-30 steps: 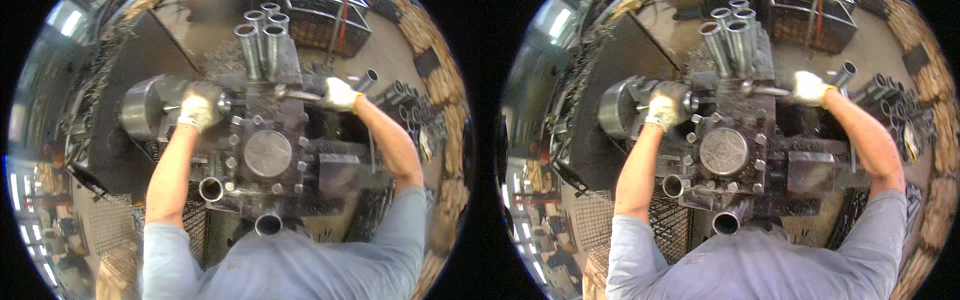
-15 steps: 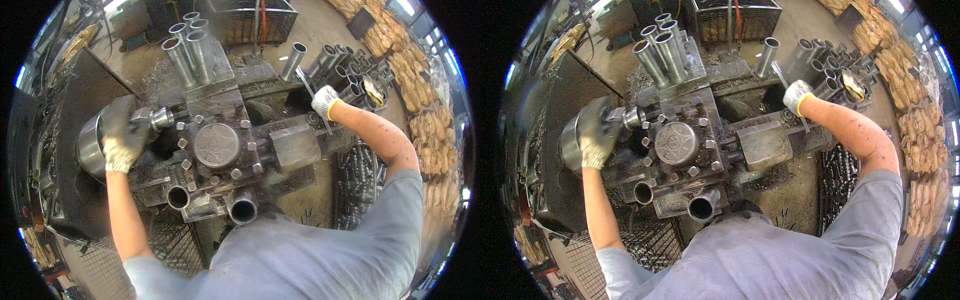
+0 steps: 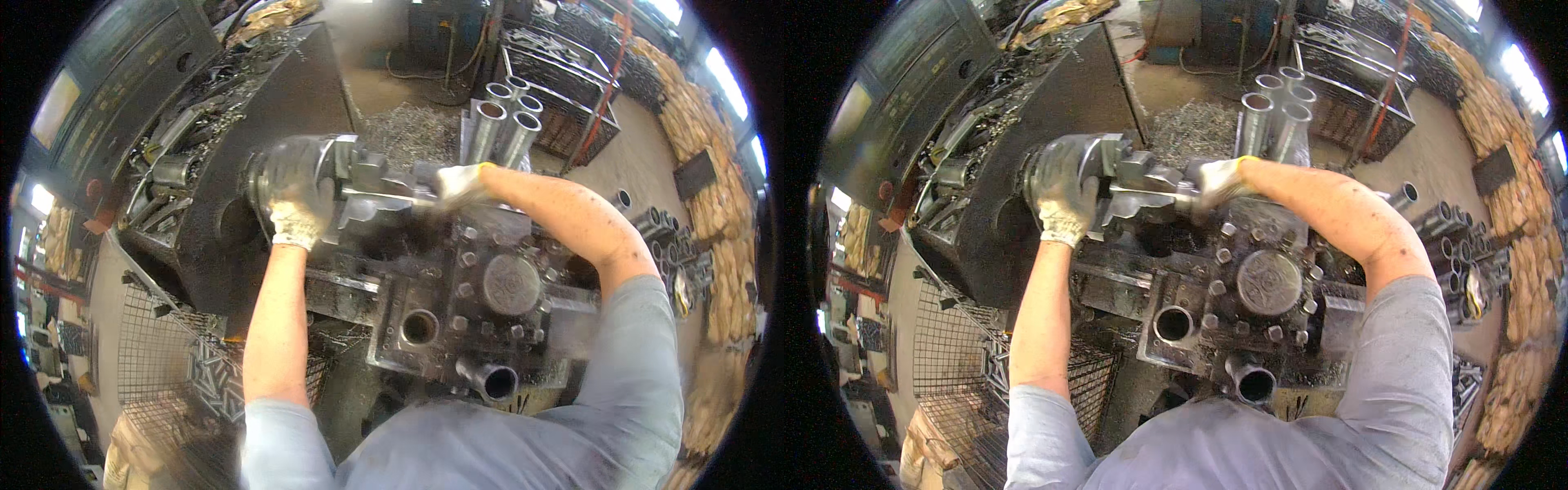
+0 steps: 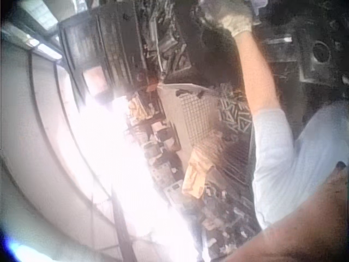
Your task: The person repeatedly picks up cylindrical metal parts from a wire basket, inserts them into a lathe chuck, and removes them after a brief machine cycle. The person then places the processed parts into a second wire basket. This cycle is repeated continuously throughout the clip.
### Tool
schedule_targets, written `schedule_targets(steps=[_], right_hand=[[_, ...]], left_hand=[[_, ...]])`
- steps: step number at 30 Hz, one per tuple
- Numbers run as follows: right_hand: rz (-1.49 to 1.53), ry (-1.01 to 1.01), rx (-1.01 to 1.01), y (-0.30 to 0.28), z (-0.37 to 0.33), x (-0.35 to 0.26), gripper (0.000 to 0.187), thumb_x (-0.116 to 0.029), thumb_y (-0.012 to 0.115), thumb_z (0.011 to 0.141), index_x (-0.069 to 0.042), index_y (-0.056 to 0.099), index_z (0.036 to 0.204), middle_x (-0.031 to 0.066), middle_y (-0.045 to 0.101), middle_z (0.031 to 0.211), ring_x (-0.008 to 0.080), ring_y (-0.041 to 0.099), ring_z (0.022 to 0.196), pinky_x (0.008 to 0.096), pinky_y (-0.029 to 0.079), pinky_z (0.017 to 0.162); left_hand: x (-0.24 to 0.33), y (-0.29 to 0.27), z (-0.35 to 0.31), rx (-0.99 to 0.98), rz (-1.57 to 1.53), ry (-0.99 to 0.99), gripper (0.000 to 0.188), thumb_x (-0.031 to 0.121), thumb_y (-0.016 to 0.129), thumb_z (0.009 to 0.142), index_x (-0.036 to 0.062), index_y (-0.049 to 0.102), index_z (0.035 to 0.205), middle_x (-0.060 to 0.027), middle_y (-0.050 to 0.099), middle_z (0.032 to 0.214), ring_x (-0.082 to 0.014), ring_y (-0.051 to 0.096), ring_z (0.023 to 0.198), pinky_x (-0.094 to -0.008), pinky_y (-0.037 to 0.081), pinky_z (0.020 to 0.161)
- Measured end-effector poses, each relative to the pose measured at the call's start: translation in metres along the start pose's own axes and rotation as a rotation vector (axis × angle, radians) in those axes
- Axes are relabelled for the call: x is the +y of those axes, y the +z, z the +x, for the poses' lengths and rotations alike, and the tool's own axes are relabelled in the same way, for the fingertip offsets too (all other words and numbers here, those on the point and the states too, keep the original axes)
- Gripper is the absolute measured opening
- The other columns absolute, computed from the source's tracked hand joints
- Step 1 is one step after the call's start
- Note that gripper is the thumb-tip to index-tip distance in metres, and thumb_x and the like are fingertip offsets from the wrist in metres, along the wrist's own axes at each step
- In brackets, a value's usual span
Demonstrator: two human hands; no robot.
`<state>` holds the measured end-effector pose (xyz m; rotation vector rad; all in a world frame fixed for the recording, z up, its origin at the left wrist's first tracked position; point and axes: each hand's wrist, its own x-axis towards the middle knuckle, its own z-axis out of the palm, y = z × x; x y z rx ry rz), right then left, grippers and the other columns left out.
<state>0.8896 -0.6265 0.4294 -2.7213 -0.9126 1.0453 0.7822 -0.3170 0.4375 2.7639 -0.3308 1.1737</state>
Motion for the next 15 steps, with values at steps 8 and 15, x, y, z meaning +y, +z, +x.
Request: schedule_targets(steps=[8, 15], right_hand=[[0.058, -0.098, -0.032, -0.002, -0.029, 0.006, 0.05, -0.046, 0.082, 0.076, -0.001, 0.078, 0.097, 0.0148, 0.077, 0.084, 0.0257, 0.072, 0.074, 0.0457, 0.057, 0.068], [-0.602, 0.399, 0.591, -0.011, -0.18, -0.089, 0.034, -0.028, 0.08, 0.068, -0.005, 0.077, 0.093, 0.0217, 0.077, 0.087, 0.0398, 0.078, 0.085, 0.048, 0.062, 0.075]], left_hand=[[0.002, 0.001, -0.001, 0.055, -0.077, -0.007, 0.059, 0.007, 0.074, 0.077, 0.0035, 0.062, 0.134, -0.0169, 0.064, 0.141, -0.0365, 0.053, 0.143, -0.0553, 0.027, 0.13], [0.001, -0.012, 0.006, -0.064, -0.112, -0.023, 0.062, 0.02, 0.074, 0.083, 0.0028, 0.059, 0.14, -0.0159, 0.06, 0.145, -0.0374, 0.051, 0.142, -0.0542, 0.025, 0.13]])
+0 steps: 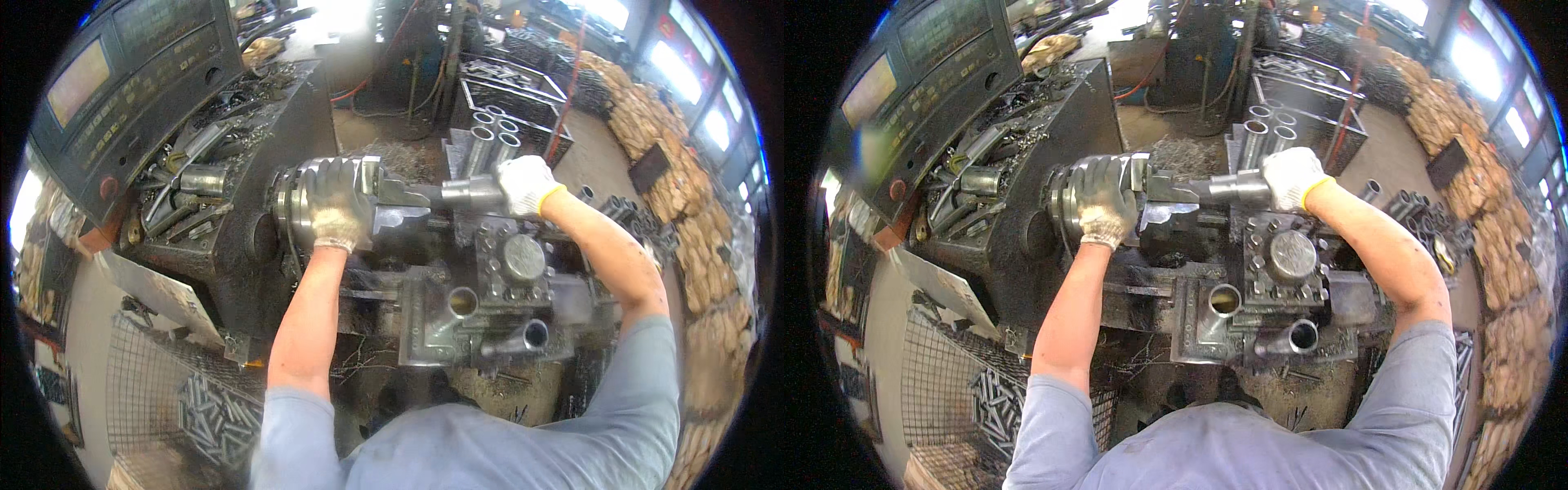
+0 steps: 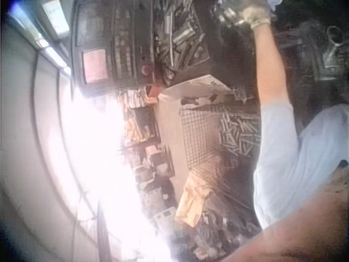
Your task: The person repeatedly picks up cylindrical metal parts from a wire basket, inserts them into a lathe chuck, and removes them after a brief machine cycle. The person then places the processed parts into a second wire basket. This cycle is repeated continuously throughout the clip.
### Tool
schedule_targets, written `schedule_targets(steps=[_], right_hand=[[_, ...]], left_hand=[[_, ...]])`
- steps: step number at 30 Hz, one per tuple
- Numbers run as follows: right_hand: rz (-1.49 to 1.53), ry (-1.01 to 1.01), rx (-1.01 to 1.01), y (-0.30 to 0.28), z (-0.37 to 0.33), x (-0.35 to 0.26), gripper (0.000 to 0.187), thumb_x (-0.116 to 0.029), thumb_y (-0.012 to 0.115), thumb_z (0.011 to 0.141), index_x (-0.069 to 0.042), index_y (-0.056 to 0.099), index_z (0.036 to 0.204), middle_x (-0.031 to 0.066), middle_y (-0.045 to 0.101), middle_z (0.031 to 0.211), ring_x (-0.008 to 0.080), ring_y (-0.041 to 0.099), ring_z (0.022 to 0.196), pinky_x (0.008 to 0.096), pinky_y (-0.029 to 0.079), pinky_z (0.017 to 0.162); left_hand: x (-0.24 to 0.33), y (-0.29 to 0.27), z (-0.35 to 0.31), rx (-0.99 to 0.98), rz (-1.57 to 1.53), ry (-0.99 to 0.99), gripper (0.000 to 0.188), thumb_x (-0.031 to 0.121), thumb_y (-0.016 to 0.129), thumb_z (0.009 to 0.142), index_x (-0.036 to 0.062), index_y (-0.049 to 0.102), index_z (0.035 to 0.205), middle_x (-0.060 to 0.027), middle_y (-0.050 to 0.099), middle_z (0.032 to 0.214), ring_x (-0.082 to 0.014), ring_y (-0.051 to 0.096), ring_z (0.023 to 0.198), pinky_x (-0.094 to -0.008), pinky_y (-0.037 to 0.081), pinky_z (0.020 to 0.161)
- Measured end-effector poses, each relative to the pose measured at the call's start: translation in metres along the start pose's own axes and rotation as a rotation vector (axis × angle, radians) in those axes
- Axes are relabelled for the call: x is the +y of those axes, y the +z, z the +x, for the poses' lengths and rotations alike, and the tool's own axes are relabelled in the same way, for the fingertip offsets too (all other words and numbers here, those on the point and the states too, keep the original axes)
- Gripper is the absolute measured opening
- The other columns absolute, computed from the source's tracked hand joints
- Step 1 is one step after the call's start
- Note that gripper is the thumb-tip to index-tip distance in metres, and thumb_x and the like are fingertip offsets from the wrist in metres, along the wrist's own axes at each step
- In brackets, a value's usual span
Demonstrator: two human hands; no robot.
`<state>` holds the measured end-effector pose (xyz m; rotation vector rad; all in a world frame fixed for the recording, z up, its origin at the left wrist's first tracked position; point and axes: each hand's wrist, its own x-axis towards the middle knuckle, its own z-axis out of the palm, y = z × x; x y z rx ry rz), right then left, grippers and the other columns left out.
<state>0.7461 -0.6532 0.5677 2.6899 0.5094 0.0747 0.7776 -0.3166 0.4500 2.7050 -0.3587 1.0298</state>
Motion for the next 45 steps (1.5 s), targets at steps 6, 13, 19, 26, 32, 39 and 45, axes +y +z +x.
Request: schedule_targets(steps=[6, 13, 19, 26, 32, 39, 45], right_hand=[[0.322, 0.085, 0.49, -0.068, -0.139, -0.115, 0.05, -0.022, 0.076, 0.074, 0.0, 0.06, 0.115, 0.0206, 0.07, 0.086, 0.0361, 0.072, 0.066, 0.0477, 0.058, 0.058], [0.885, 0.176, -0.429, 0.07, -0.205, -0.23, 0.089, -0.049, 0.086, 0.074, -0.002, 0.058, 0.144, 0.0241, 0.075, 0.112, 0.0415, 0.076, 0.095, 0.0489, 0.061, 0.087], [1.541, 0.216, -0.541, 0.189, -0.225, -0.249, 0.058, -0.049, 0.088, 0.075, -0.001, 0.079, 0.107, 0.0092, 0.077, 0.084, 0.02, 0.073, 0.077, 0.0377, 0.059, 0.073], [1.356, 0.009, -0.446, 0.146, -0.256, -0.211, 0.056, -0.034, 0.085, 0.073, 0.0, 0.069, 0.115, 0.017, 0.076, 0.091, 0.0331, 0.074, 0.081, 0.0447, 0.06, 0.075], [1.401, 0.445, 0.068, 0.09, -0.321, -0.121, 0.061, -0.012, 0.089, 0.07, -0.003, 0.071, 0.127, 0.0157, 0.074, 0.123, 0.0271, 0.074, 0.113, 0.0375, 0.059, 0.101], [1.529, 0.427, 0.201, 0.119, -0.279, -0.119, 0.053, -0.014, 0.091, 0.075, -0.001, 0.07, 0.122, 0.0123, 0.079, 0.105, 0.0216, 0.076, 0.098, 0.0377, 0.06, 0.089], [1.286, 0.438, 0.058, 0.142, -0.268, -0.137, 0.053, -0.032, 0.086, 0.082, -0.007, 0.068, 0.125, 0.0189, 0.078, 0.104, 0.0378, 0.077, 0.094, 0.0436, 0.062, 0.083]], left_hand=[[0.092, -0.092, -0.11, 0.085, -1.175, -0.294, 0.064, 0.028, 0.071, 0.098, -0.0033, 0.05, 0.149, -0.0187, 0.06, 0.145, -0.0353, 0.053, 0.141, -0.0513, 0.04, 0.12], [0.122, -0.081, -0.251, -0.505, -1.765, -1.332, 0.049, 0.019, 0.082, 0.091, 0.0012, 0.061, 0.131, -0.0111, 0.068, 0.122, -0.027, 0.068, 0.111, -0.0475, 0.057, 0.096], [0.115, -0.049, -0.29, -0.623, -1.975, -1.602, 0.036, 0.028, 0.071, 0.099, 0.006, 0.066, 0.128, -0.0117, 0.07, 0.119, -0.0299, 0.07, 0.107, -0.047, 0.059, 0.093], [0.099, -0.067, -0.303, -0.572, -2.049, -1.585, 0.052, 0.052, 0.058, 0.107, 0.0075, 0.065, 0.133, -0.0126, 0.073, 0.119, -0.0276, 0.072, 0.105, -0.0437, 0.06, 0.093], [0.163, -0.101, -0.262, -0.637, -1.387, -0.603, 0.088, 0.0, 0.09, 0.081, 0.0049, 0.044, 0.156, -0.0115, 0.07, 0.122, -0.0232, 0.069, 0.109, -0.038, 0.059, 0.096], [0.202, -0.057, -0.238, -0.294, -1.071, -0.23, 0.07, 0.018, 0.096, 0.078, 0.0026, 0.059, 0.136, -0.0114, 0.072, 0.119, -0.022, 0.071, 0.108, -0.037, 0.06, 0.093], [0.116, -0.102, -0.273, -0.404, -1.338, -0.879, 0.055, 0.025, 0.084, 0.092, 0.0039, 0.059, 0.136, -0.0094, 0.071, 0.114, -0.0213, 0.07, 0.101, -0.0343, 0.061, 0.087]])
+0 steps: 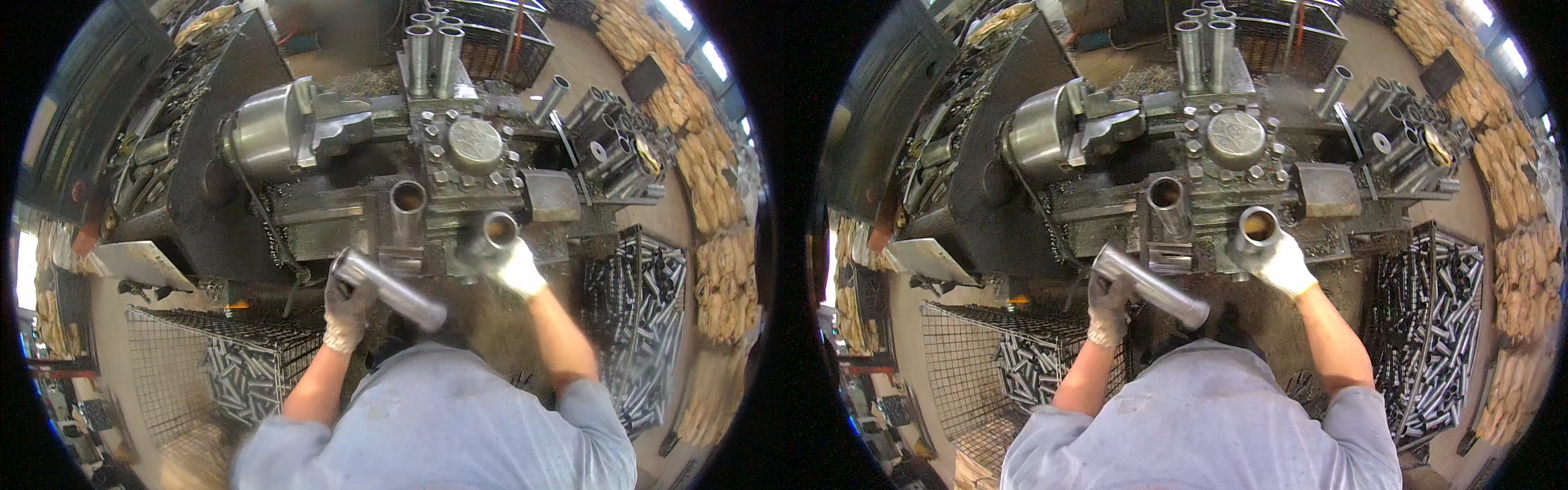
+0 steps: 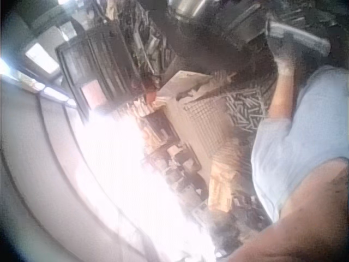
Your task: The person repeatedly picks up cylindrical metal parts from a wire basket, inserts them into a lathe chuck, and removes them after a brief machine cycle. The person then places the processed parts into a second wire basket. This cycle is repeated continuously throughout the clip.
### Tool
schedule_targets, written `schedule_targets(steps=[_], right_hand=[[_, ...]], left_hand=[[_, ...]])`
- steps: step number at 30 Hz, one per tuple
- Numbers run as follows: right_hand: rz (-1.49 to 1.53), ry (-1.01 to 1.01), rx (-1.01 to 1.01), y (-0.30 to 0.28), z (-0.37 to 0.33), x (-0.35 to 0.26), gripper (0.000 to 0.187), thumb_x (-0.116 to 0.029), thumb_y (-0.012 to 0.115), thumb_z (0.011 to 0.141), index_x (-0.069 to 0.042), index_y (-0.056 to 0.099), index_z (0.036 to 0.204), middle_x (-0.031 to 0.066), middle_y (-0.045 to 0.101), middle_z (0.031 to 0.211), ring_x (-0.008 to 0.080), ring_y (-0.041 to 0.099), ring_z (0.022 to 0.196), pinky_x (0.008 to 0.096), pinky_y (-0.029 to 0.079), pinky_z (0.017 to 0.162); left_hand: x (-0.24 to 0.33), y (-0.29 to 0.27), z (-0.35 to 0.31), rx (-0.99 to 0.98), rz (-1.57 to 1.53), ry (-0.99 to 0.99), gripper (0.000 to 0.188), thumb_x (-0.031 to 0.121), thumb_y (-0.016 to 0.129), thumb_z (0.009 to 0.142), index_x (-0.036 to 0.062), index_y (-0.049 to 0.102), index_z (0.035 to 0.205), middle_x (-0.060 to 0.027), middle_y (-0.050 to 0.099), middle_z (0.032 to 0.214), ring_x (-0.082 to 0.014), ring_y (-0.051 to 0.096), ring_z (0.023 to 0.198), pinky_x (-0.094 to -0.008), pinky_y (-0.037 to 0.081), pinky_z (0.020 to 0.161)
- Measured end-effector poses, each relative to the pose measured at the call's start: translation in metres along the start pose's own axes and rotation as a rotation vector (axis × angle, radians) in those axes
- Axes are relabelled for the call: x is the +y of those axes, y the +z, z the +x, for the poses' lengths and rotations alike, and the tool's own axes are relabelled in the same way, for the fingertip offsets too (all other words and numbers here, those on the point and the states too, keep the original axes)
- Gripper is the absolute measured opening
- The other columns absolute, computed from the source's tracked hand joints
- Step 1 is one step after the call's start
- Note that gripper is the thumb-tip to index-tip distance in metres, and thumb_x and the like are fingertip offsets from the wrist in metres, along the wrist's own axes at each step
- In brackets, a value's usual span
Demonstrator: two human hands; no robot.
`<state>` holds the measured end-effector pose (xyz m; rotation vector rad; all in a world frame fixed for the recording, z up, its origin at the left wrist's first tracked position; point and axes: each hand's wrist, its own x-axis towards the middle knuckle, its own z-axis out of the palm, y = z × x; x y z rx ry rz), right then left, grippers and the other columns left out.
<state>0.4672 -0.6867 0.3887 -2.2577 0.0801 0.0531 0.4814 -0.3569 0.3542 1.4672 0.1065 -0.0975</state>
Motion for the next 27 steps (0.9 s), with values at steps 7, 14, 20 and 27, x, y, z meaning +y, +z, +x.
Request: schedule_targets(steps=[7, 14, 20, 27], right_hand=[[-0.571, -0.468, -0.068, 0.089, -0.003, -0.02, 0.034, -0.017, 0.071, 0.085, -0.007, 0.072, 0.117, 0.0195, 0.074, 0.097, 0.0364, 0.075, 0.079, 0.0481, 0.062, 0.071], [-0.411, -0.345, -0.244, 0.123, 0.056, -0.061, 0.021, -0.023, 0.07, 0.087, -0.006, 0.071, 0.1, 0.0176, 0.074, 0.091, 0.0357, 0.074, 0.077, 0.0458, 0.06, 0.066], [0.161, 0.016, -0.413, 0.106, 0.064, -0.125, 0.05, -0.034, 0.082, 0.087, 0.002, 0.072, 0.121, 0.0178, 0.077, 0.114, 0.0257, 0.072, 0.107, 0.037, 0.056, 0.099], [0.118, -0.004, -0.232, 0.099, 0.066, -0.17, 0.073, -0.045, 0.087, 0.08, 0.001, 0.058, 0.129, 0.0258, 0.065, 0.122, 0.045, 0.069, 0.113, 0.0501, 0.057, 0.094]], left_hand=[[-0.027, -0.059, 0.016, -0.112, -1.067, -0.446, 0.091, 0.084, 0.034, 0.099, 0.0058, 0.066, 0.131, -0.0193, 0.076, 0.112, -0.0403, 0.077, 0.094, -0.056, 0.066, 0.074], [-0.035, -0.079, 0.047, -0.12, -0.916, -0.458, 0.092, 0.085, 0.031, 0.099, 0.006, 0.069, 0.127, -0.0182, 0.076, 0.107, -0.0397, 0.077, 0.09, -0.0554, 0.066, 0.074], [0.007, -0.044, 0.046, -0.124, -1.09, -0.263, 0.07, 0.069, 0.045, 0.107, 0.0083, 0.063, 0.136, -0.0122, 0.07, 0.125, -0.0302, 0.065, 0.12, -0.0443, 0.05, 0.11], [0.062, 0.01, 0.044, -0.037, -0.795, -0.163, 0.06, 0.049, 0.058, 0.108, 0.0076, 0.051, 0.151, -0.0147, 0.063, 0.138, -0.0315, 0.061, 0.128, -0.0478, 0.047, 0.115]])
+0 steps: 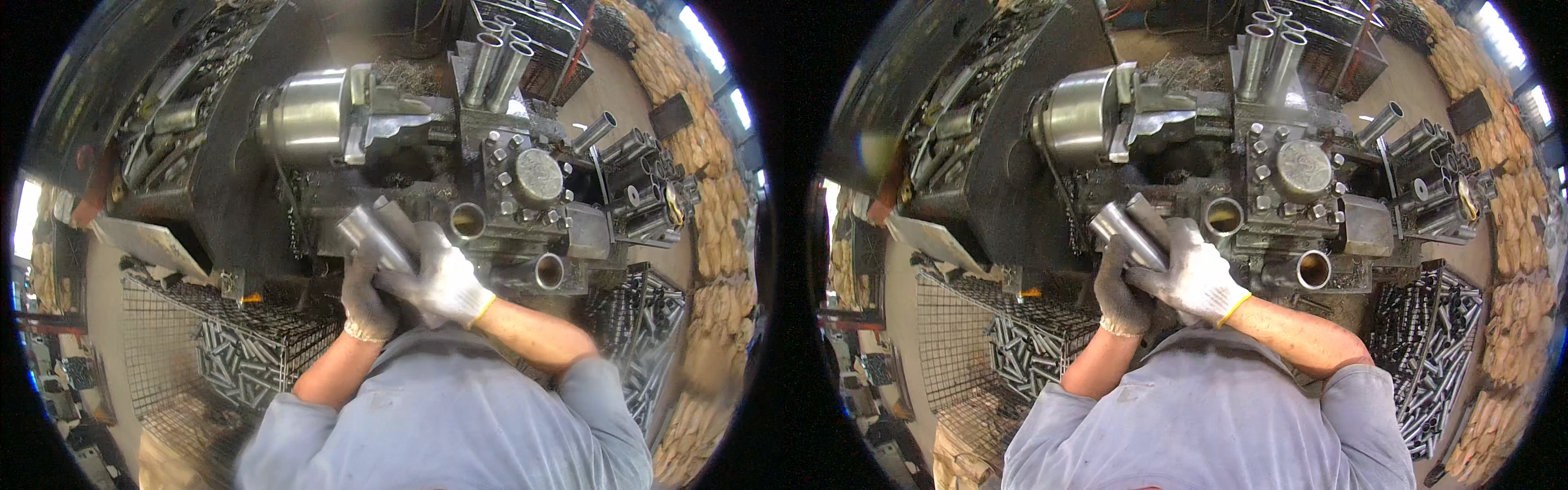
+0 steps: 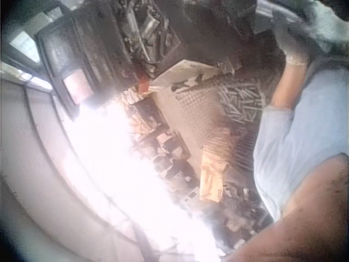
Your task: The person repeatedly picks up cylindrical metal parts from a wire basket, inserts them into a lathe chuck, and removes them after a brief machine cycle. The person then places the processed parts into a second wire basket. This cycle is repeated continuously throughout the clip.
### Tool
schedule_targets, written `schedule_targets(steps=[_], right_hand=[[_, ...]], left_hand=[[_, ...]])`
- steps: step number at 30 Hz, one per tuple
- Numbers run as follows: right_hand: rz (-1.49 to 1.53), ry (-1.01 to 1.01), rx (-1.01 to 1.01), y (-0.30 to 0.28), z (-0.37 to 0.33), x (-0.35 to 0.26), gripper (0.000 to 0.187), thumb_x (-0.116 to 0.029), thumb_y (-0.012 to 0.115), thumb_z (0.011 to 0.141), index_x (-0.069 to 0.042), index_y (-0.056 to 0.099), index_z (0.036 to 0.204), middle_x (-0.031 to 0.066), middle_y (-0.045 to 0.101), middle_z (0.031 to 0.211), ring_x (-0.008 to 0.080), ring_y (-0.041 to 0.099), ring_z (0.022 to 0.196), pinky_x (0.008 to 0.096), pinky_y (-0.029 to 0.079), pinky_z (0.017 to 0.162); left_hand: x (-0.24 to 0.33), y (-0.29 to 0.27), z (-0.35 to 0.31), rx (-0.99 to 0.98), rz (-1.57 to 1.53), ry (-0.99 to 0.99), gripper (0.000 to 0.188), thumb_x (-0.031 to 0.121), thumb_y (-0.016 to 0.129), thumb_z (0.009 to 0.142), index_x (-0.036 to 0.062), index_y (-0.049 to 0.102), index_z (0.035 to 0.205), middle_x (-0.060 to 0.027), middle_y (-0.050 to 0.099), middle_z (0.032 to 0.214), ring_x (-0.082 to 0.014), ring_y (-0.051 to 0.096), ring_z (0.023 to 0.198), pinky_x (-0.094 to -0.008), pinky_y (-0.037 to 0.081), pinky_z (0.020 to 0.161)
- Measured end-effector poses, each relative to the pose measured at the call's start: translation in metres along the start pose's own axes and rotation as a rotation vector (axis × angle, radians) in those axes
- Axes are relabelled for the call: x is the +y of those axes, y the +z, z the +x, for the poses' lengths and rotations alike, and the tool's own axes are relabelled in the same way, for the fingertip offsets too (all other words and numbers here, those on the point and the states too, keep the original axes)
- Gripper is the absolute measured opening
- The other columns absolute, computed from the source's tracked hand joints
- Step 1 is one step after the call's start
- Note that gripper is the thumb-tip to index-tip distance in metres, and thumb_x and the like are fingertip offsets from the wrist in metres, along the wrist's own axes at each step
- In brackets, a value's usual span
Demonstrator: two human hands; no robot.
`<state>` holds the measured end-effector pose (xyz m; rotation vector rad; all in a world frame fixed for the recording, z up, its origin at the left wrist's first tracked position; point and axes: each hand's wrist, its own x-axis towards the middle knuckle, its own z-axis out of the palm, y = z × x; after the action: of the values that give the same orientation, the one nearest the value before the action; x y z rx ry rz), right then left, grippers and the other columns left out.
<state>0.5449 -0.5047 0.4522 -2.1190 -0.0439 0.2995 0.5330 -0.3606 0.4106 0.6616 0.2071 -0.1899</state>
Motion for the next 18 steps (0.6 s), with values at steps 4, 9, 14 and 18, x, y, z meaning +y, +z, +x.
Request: schedule_targets(steps=[4, 9, 14, 18], right_hand=[[-0.105, -0.223, 0.163, 0.002, 0.004, -0.006, 0.049, -0.043, 0.082, 0.088, -0.005, 0.063, 0.113, 0.0214, 0.067, 0.111, 0.0454, 0.072, 0.094, 0.0546, 0.058, 0.078], [0.096, -0.073, -0.13, 0.014, 0.018, 0.002, 0.036, -0.038, 0.073, 0.095, -0.004, 0.071, 0.107, 0.0209, 0.076, 0.1, 0.0409, 0.076, 0.091, 0.0471, 0.059, 0.079], [-0.017, 0.16, -0.369, 0.038, 0.035, 0.02, 0.07, -0.055, 0.074, 0.09, 0.002, 0.066, 0.129, 0.0253, 0.077, 0.106, 0.0343, 0.076, 0.104, 0.0421, 0.058, 0.091], [0.129, 0.112, -0.339, 0.055, 0.036, 0.023, 0.09, -0.057, 0.088, 0.074, 0.001, 0.06, 0.136, 0.0286, 0.072, 0.121, 0.0385, 0.074, 0.11, 0.0441, 0.057, 0.096]], left_hand=[[0.009, -0.004, 0.012, -0.081, -0.149, -0.088, 0.064, 0.054, 0.052, 0.108, 0.0035, 0.053, 0.148, -0.0184, 0.066, 0.134, -0.034, 0.064, 0.124, -0.0478, 0.051, 0.111], [0.009, -0.064, 0.013, 0.101, -0.203, -0.047, 0.069, 0.065, 0.048, 0.106, 0.0066, 0.061, 0.141, -0.0162, 0.07, 0.127, -0.0333, 0.069, 0.116, -0.0489, 0.053, 0.108], [0.004, -0.105, 0.003, -0.043, -0.35, 0.02, 0.073, 0.07, 0.046, 0.106, 0.0079, 0.06, 0.142, -0.0147, 0.069, 0.133, -0.0333, 0.064, 0.124, -0.0493, 0.05, 0.11], [0.006, -0.083, -0.006, 0.1, -0.111, 0.121, 0.08, 0.067, 0.04, 0.108, 0.007, 0.039, 0.161, -0.0184, 0.052, 0.156, -0.0376, 0.052, 0.141, -0.0541, 0.036, 0.123]])
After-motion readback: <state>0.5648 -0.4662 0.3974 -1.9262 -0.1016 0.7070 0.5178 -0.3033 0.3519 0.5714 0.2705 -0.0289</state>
